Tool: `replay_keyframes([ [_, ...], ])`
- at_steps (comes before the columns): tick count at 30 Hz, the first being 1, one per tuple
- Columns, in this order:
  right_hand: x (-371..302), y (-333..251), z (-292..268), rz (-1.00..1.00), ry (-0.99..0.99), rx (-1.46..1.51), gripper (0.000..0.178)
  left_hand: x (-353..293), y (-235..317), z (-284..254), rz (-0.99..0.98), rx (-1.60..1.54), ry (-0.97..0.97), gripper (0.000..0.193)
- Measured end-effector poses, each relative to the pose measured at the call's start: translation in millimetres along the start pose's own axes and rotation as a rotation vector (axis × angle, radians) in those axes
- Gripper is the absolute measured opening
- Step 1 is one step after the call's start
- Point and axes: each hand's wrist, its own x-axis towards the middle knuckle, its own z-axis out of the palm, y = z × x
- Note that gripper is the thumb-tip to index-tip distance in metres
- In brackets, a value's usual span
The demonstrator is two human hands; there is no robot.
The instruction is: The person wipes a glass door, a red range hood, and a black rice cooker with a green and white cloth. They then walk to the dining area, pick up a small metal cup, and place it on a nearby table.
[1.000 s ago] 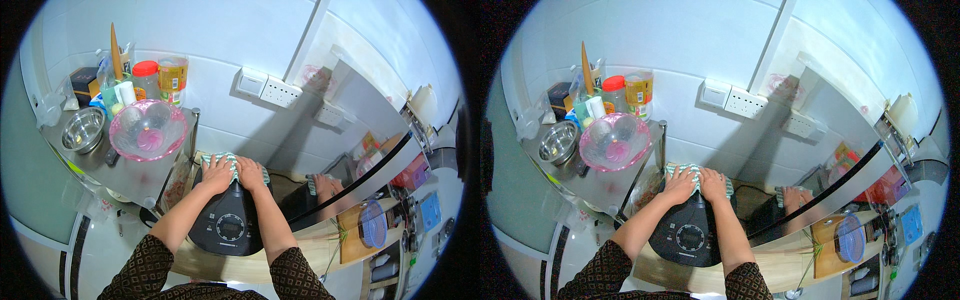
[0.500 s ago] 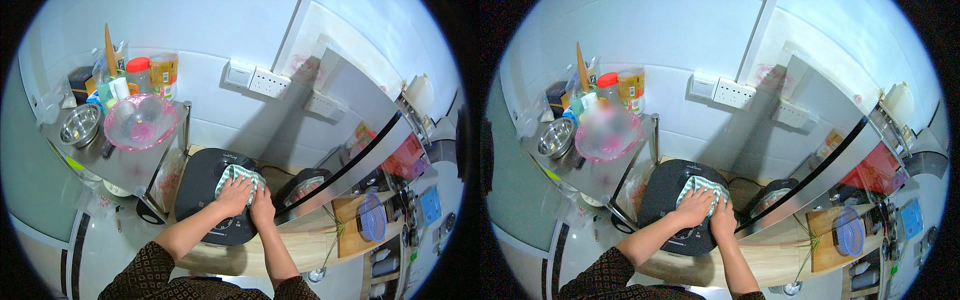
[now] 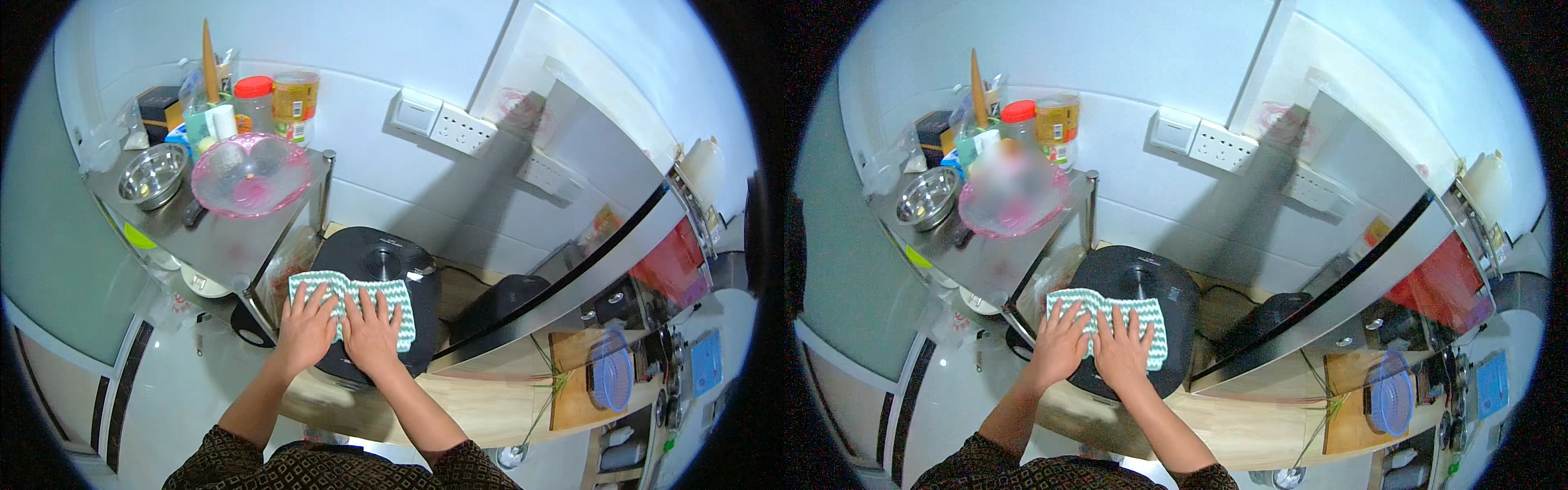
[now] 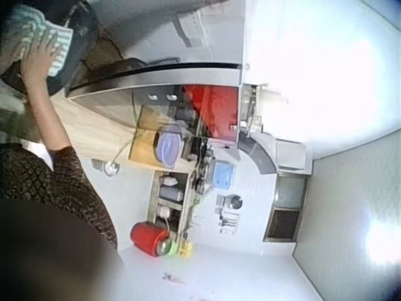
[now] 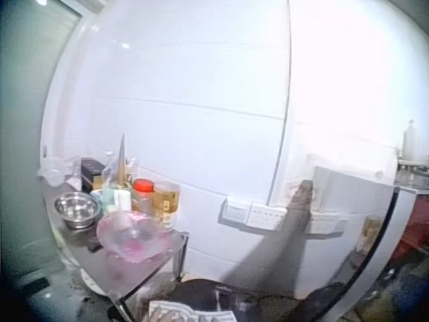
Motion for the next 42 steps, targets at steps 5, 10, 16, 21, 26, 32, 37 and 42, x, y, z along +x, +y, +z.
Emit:
replay_keyframes([
  [5, -15, -17, -4, -0.099, 0.021, 0.016, 0.035, -26, 2, 4, -0.067, -0.089, 0.070, 0.034],
  [10, -72, -1, -37, -0.184, -0.017, 0.161, 0.033, -73, 36, -12, 0.081, -0.094, -0.014, 0.036],
  [16, -101, 50, -47, -0.285, -0.045, 0.102, 0.044, -86, 61, 14, 0.296, -0.096, -0.122, 0.042],
  [21, -116, 91, -35, -0.240, 0.084, 0.214, 0.043, -76, 83, 27, 0.384, -0.215, -0.037, 0.040],
  [26, -118, 91, -25, -0.256, 0.088, 0.181, 0.049, -80, 80, 43, 0.360, -0.167, 0.053, 0.040],
  [32, -105, 48, -36, -0.319, 0.042, 0.088, 0.047, -92, 47, 37, 0.358, -0.064, 0.114, 0.037],
  [37, -88, 1, -23, -0.322, 0.067, 0.099, 0.045, -102, 15, 28, 0.242, -0.136, 0.224, 0.033],
  [42, -83, -64, -5, -0.426, 0.132, 0.155, 0.042, -141, -8, 12, -0.130, -0.571, 0.341, 0.029],
])
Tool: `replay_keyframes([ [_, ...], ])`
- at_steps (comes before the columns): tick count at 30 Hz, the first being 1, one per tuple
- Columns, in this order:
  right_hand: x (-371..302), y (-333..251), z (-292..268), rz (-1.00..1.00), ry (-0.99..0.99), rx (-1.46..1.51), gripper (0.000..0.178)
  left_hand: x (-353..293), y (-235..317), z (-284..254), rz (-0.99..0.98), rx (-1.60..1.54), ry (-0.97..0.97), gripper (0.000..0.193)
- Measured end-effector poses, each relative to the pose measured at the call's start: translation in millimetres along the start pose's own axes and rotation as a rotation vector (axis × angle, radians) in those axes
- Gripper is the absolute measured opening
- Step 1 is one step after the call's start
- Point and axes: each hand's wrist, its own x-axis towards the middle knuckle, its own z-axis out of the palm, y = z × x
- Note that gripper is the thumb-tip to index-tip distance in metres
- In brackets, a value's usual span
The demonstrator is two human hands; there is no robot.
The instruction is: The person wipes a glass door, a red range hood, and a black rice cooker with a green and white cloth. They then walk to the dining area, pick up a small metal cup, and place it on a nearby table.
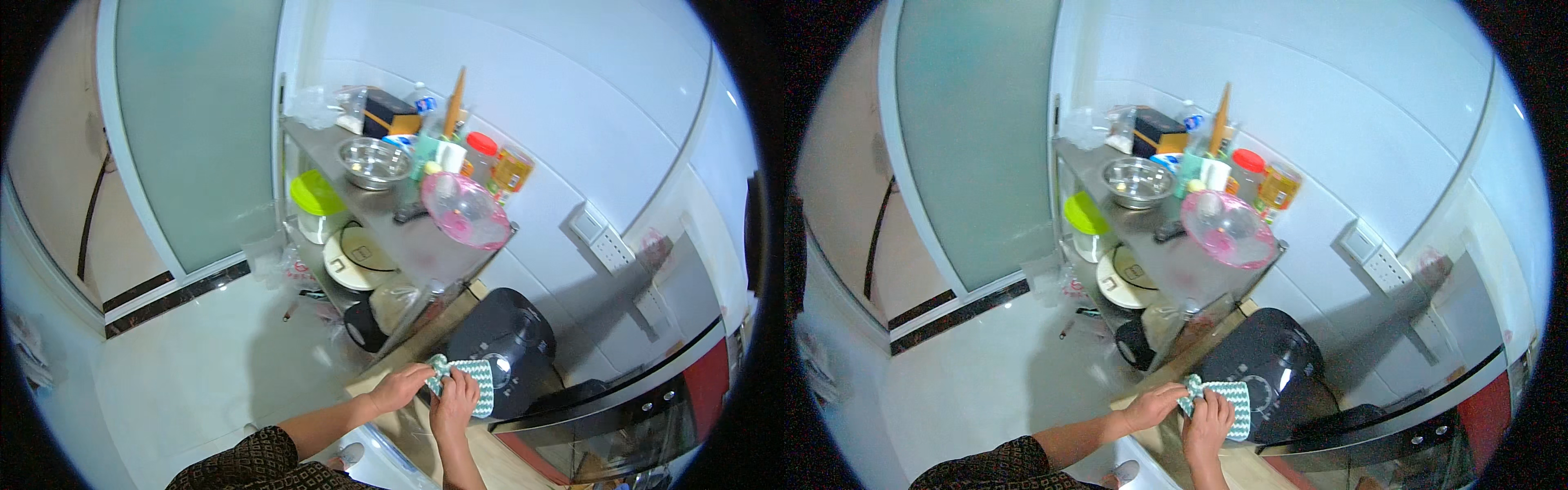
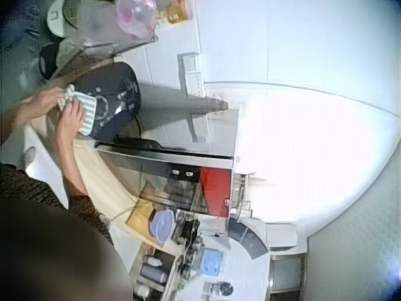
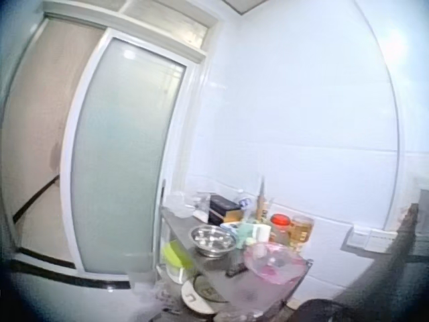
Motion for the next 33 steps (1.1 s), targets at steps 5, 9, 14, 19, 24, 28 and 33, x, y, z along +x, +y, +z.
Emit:
replay_keyframes([
  [5, -18, -100, 64, 0.071, -0.333, 0.477, 0.040, -109, -17, -90, -0.372, -0.075, 0.119, 0.029],
  [9, -35, -209, 111, 0.296, -0.541, 0.876, 0.039, -188, -16, -204, -0.545, -0.035, 0.086, 0.029],
  [14, -24, -328, 164, 0.228, -1.005, 1.099, 0.067, -247, -8, -328, -0.648, 0.189, 0.195, 0.029],
  [19, 7, -424, 186, -0.019, -1.123, 1.009, 0.075, -275, 13, -410, -0.837, 0.171, 0.385, 0.030],
  [24, 52, -489, 223, -0.068, -1.237, 1.005, 0.060, -295, -16, -469, -0.886, 0.235, 0.390, 0.030],
  [28, 98, -537, 261, -0.278, -1.264, 0.973, 0.065, -303, -45, -536, -0.844, 0.300, 0.410, 0.028],
  [33, 171, -612, 299, -0.372, -1.423, 0.923, 0.055, -288, -61, -636, -0.793, 0.430, 0.515, 0.027],
])
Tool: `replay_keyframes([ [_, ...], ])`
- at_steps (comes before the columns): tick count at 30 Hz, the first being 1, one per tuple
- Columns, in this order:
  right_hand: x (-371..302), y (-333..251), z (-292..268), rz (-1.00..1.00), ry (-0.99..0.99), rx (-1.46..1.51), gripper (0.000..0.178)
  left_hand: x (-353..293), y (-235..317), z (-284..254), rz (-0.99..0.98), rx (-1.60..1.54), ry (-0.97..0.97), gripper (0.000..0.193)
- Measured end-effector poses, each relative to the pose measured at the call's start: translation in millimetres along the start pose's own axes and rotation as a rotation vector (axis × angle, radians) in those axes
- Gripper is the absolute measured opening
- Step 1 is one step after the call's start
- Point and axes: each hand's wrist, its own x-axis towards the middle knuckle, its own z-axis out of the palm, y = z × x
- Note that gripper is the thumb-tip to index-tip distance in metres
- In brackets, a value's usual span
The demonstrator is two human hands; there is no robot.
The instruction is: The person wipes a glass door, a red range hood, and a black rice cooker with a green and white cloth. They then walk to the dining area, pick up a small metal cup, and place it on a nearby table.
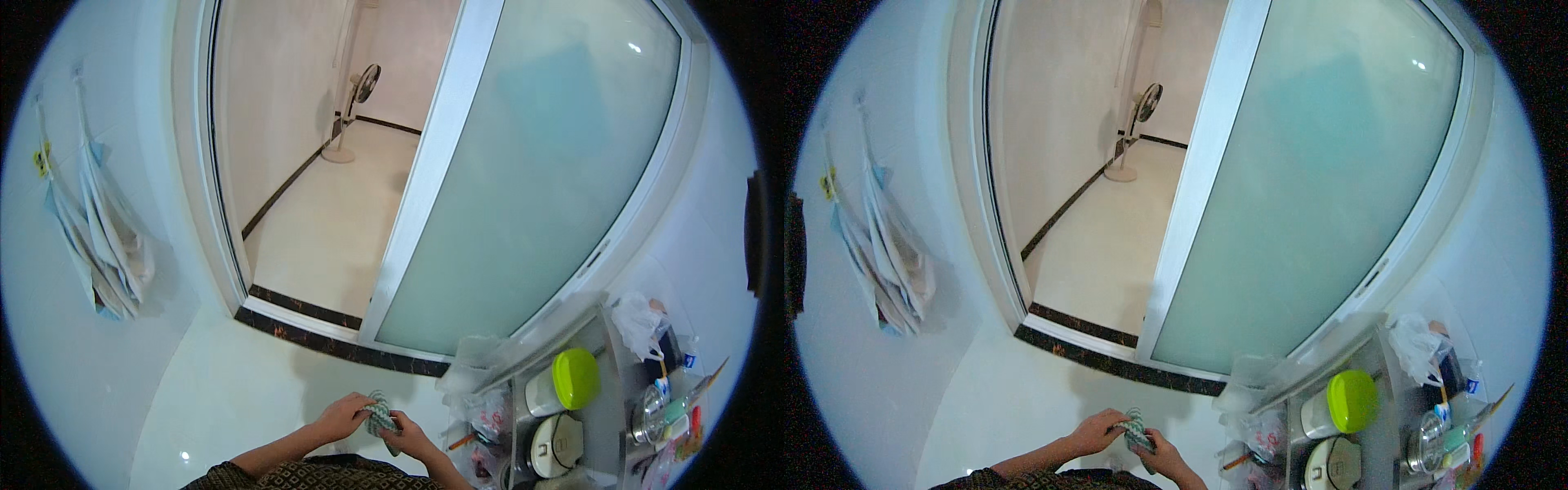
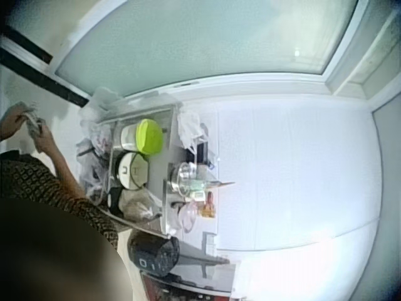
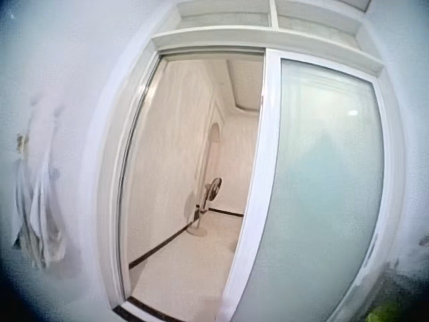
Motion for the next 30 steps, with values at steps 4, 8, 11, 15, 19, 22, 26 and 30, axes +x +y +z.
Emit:
replay_keyframes([
  [4, 65, -68, -39, 0.070, -0.088, -0.103, 0.039, 56, -24, -43, 0.059, 0.071, 0.122, 0.029],
  [8, 131, -85, -63, -0.190, 0.110, -0.077, 0.029, 122, -32, -95, 0.208, 0.167, 0.202, 0.030],
  [11, 185, -120, -92, -0.371, 0.550, -0.314, 0.024, 197, -27, -140, 0.422, 0.252, 0.303, 0.032],
  [15, 232, -219, -154, -0.626, 1.074, -0.449, 0.033, 309, 3, -208, 0.811, 0.419, 0.547, 0.031],
  [19, 271, -295, -214, -0.796, 1.612, -0.726, 0.041, 402, 52, -264, 1.058, 0.283, 0.571, 0.035],
  [22, 322, -320, -242, -0.763, 1.634, -0.737, 0.042, 458, 38, -271, 0.955, 0.153, 0.438, 0.038],
  [26, 381, -287, -255, -0.639, 1.521, -0.736, 0.049, 511, -12, -233, 0.776, -0.106, 0.225, 0.039],
  [30, 408, -254, -248, -0.635, 1.620, -0.714, 0.042, 515, -42, -201, 0.772, -0.174, 0.270, 0.037],
])
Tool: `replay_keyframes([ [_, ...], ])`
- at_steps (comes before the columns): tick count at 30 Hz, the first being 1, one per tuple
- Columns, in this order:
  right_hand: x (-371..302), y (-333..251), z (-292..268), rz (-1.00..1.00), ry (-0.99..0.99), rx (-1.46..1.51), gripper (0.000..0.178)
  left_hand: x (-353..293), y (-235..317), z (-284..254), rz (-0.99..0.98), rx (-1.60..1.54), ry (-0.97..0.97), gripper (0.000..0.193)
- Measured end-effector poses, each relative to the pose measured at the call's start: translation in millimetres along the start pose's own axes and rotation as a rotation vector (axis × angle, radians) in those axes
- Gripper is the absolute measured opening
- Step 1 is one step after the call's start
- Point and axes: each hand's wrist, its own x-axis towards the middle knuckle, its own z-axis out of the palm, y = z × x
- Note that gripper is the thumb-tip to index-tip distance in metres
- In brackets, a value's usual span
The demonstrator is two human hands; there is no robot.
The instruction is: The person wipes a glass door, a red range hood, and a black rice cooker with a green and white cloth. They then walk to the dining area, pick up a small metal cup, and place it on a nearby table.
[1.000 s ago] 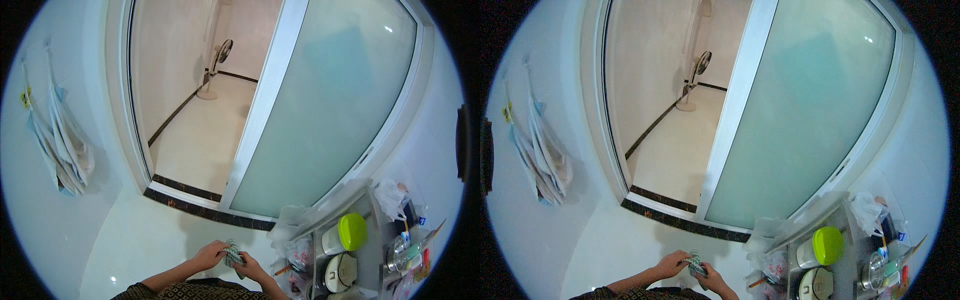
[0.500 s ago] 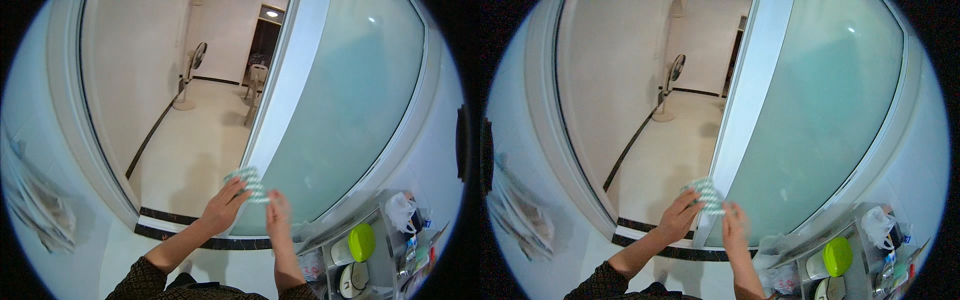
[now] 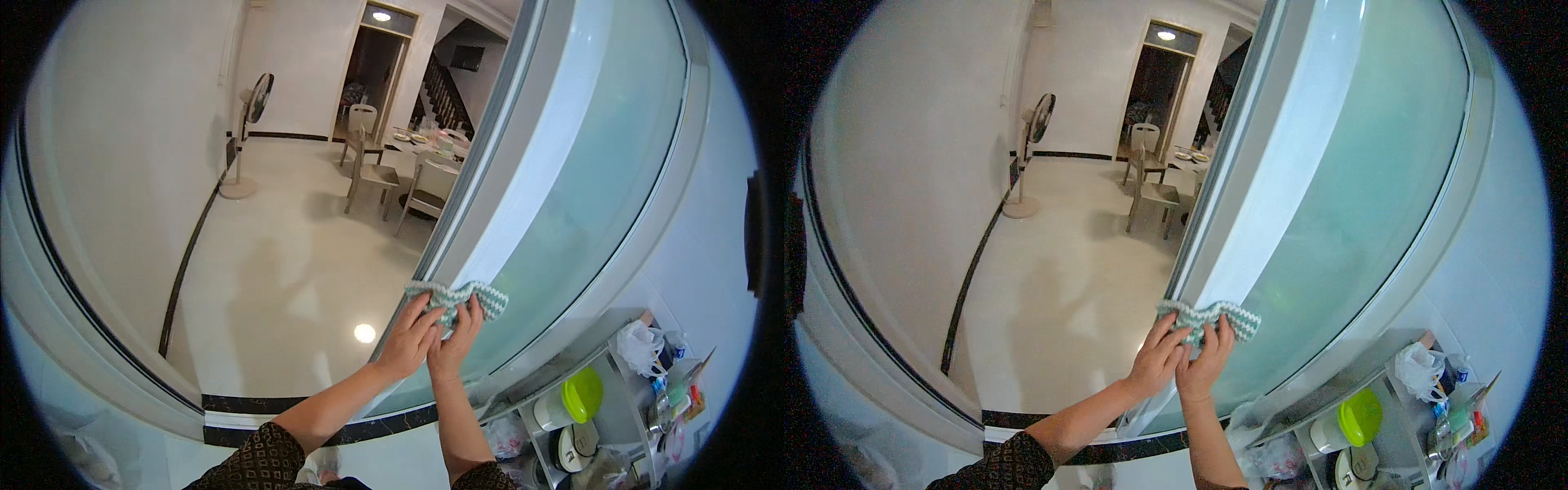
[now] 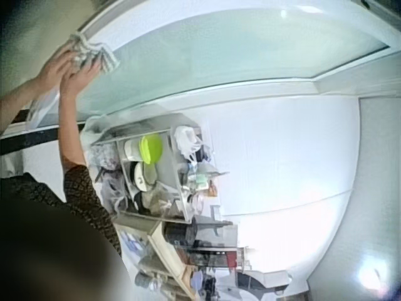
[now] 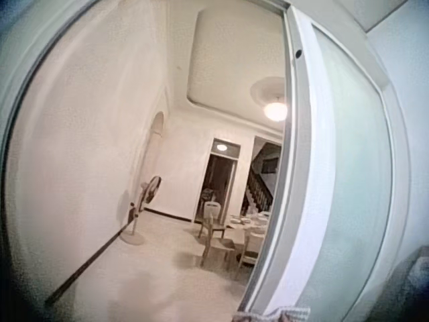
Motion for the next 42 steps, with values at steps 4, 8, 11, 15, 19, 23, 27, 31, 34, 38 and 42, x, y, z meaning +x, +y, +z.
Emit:
replay_keyframes([
  [4, -44, 8, 12, 0.015, -0.077, 0.066, 0.042, -36, -21, 10, 0.001, -0.010, 0.062, 0.035],
  [8, -17, 9, 1, -0.114, -0.044, -0.084, 0.040, -6, -18, 4, 0.228, -0.003, 0.103, 0.040],
  [11, 38, 2, 5, -0.213, 0.050, -0.103, 0.044, 50, -9, -12, 0.380, -0.015, 0.133, 0.044],
  [15, 101, -4, 2, -0.271, 0.144, -0.096, 0.051, 112, 8, -21, 0.465, -0.111, 0.161, 0.048],
  [19, 106, -6, 6, -0.246, 0.180, -0.075, 0.055, 121, 6, -21, 0.464, -0.189, 0.164, 0.049],
  [23, 58, 1, 16, -0.258, 0.155, -0.103, 0.051, 87, -22, -13, 0.505, -0.231, 0.154, 0.048],
  [27, -4, 2, 10, -0.148, -0.058, -0.200, 0.045, 37, -49, -7, 0.415, -0.221, -0.028, 0.046],
  [31, 20, -7, 6, -0.222, -0.031, -0.330, 0.063, 63, -51, -14, 0.529, -0.285, -0.054, 0.048],
  [34, 72, -9, -2, -0.260, 0.098, -0.367, 0.072, 120, -30, -16, 0.637, -0.392, -0.020, 0.049],
  [38, 109, -19, -9, -0.016, 0.152, -0.176, 0.078, 176, -1, -30, 0.705, -0.468, 0.058, 0.047],
  [42, 86, -10, -5, 0.041, 0.183, -0.251, 0.077, 165, -8, -23, 0.692, -0.522, -0.032, 0.045],
])
